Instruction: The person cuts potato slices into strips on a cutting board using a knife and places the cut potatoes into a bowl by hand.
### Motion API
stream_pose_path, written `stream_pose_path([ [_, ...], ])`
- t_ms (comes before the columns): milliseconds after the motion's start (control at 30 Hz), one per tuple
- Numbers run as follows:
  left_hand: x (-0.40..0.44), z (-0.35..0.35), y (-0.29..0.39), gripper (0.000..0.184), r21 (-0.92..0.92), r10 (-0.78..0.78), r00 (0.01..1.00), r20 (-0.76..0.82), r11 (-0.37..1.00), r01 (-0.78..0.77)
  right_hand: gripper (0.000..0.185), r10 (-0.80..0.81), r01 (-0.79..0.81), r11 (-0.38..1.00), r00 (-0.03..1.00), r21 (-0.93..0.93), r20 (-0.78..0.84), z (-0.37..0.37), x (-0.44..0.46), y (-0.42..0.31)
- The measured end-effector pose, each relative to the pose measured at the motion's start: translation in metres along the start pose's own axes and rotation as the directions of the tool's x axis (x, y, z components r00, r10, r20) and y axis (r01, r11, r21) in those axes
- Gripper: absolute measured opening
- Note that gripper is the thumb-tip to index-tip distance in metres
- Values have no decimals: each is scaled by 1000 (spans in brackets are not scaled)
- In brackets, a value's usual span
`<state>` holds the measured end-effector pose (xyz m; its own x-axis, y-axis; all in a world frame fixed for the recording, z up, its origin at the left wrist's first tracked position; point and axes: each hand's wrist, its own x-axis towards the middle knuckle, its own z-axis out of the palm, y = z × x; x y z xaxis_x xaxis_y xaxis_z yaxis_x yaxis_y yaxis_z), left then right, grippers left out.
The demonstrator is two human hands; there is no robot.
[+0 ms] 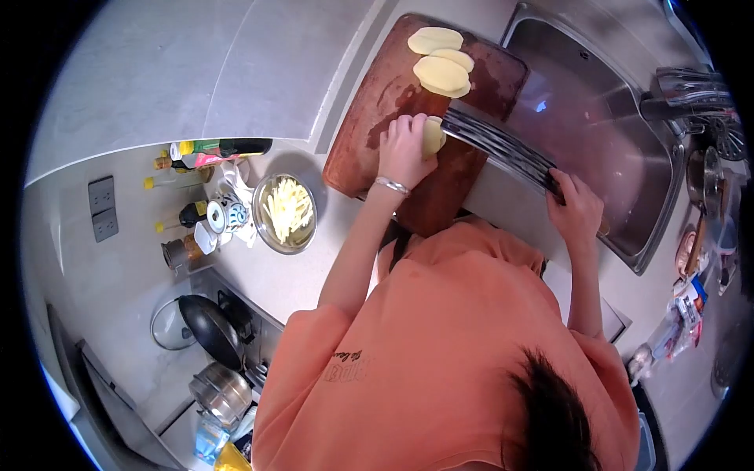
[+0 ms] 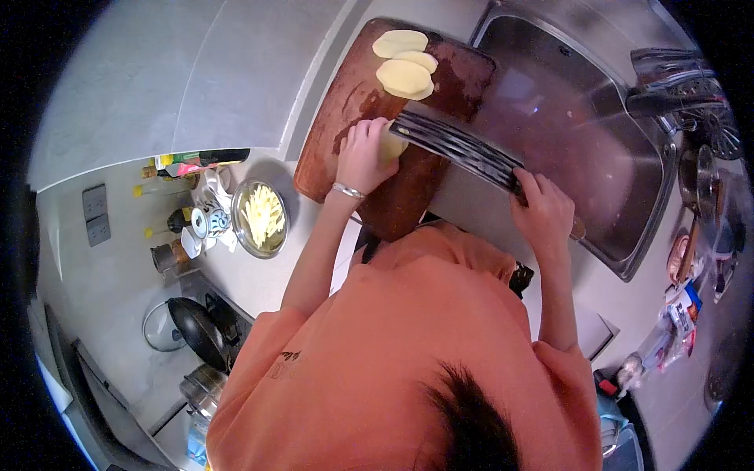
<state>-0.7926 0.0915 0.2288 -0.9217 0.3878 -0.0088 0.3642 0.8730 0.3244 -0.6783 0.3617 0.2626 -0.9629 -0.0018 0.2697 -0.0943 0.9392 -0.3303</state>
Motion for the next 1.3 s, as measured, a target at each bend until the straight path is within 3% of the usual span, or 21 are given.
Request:
stream_pose_path([
  [133,5,11,11,63,41,-67,998,20,997,66,32,44,-44,998,999,43,-4,4,2,0],
  [200,7,16,14,54,51,-20,995,-98,998,26,31,60,-60,997,998,38,-6,4,1,1],
  [433,16,8,24,61,150,-151,988,-1,977,150,28,77,-77,996,997,37,2,5,-1,3],
  [500,10,3,22,66,46,-300,953,38,953,299,25,103,-105,994,994,32,47,6,-3,3],
  [533,5,0,21,66,50,-301,953,41,953,299,25,105,-107,994,993,35,49,7,-3,1],
  [600,-4,-10,19,67,-29,-493,864,99,867,498,21,120,-127,983,991,130,56,10,-2,-7],
  [667,-13,-15,20,74,-33,-545,823,160,830,557,19,152,-166,968,985,187,86,13,1,-20],
  [767,-31,-17,17,85,-117,-529,832,166,827,549,17,193,-234,932,967,276,166,17,10,-38],
  [833,-48,-16,5,91,-264,-362,927,103,888,376,17,204,-266,913,954,309,219,20,14,-48],
  [867,-56,-15,0,91,-264,-361,927,104,888,376,18,199,-281,906,943,316,267,21,15,-52],
  [933,-72,-12,-11,84,-213,-92,994,-66,974,76,18,194,-296,900,930,320,313,21,17,-61],
  [1067,-86,-4,-22,73,-92,23,998,51,996,-18,19,183,-306,906,907,292,380,21,16,-72],
  [1133,-83,4,-23,72,-37,81,995,-67,996,-83,19,156,-277,916,912,291,379,22,15,-75],
  [1300,-71,7,-19,68,-9,92,990,-109,996,-94,18,138,-241,939,917,245,375,21,12,-84],
])
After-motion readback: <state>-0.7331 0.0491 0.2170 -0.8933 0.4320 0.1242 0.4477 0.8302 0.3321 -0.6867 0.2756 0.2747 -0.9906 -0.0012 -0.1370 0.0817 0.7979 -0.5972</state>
